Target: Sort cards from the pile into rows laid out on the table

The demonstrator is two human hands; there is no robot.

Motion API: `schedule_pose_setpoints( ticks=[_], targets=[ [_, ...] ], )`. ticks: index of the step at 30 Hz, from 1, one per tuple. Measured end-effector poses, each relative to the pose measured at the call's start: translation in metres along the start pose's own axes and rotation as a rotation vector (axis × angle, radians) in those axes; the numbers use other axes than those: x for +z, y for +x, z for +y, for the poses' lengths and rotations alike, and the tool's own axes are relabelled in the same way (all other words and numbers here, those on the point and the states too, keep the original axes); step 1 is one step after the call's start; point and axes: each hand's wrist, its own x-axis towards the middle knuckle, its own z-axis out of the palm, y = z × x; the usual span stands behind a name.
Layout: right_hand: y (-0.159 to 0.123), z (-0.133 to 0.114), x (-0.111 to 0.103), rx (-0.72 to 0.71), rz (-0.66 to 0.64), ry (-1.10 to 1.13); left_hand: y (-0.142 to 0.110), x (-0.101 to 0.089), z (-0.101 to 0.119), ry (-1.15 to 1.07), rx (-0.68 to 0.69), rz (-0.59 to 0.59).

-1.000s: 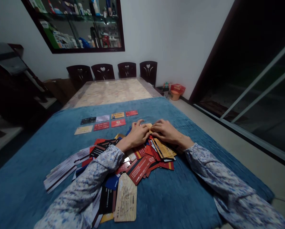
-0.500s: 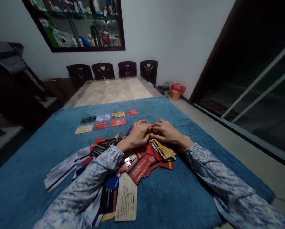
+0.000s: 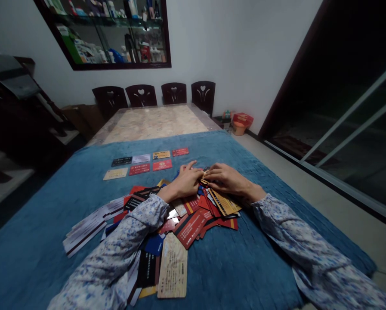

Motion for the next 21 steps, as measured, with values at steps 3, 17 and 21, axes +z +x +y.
schedule_pose_setpoints(
  ticks=[3,17,21],
  targets=[
    [-0.002,-0.003,-0.002,-0.004,0.026,-0.019,-0.001,-0.004,0.000,0.020,0.032,0.001],
    [-0.014,0.007,0.003,0.020,0.213,-0.202,-0.003,-0.026,-0.011,-0.079,0.130,0.024],
    [-0.014,0.006,0.003,0.079,0.261,-0.149,-0.003,-0.030,-0.011,-0.103,0.136,0.033]
  ],
)
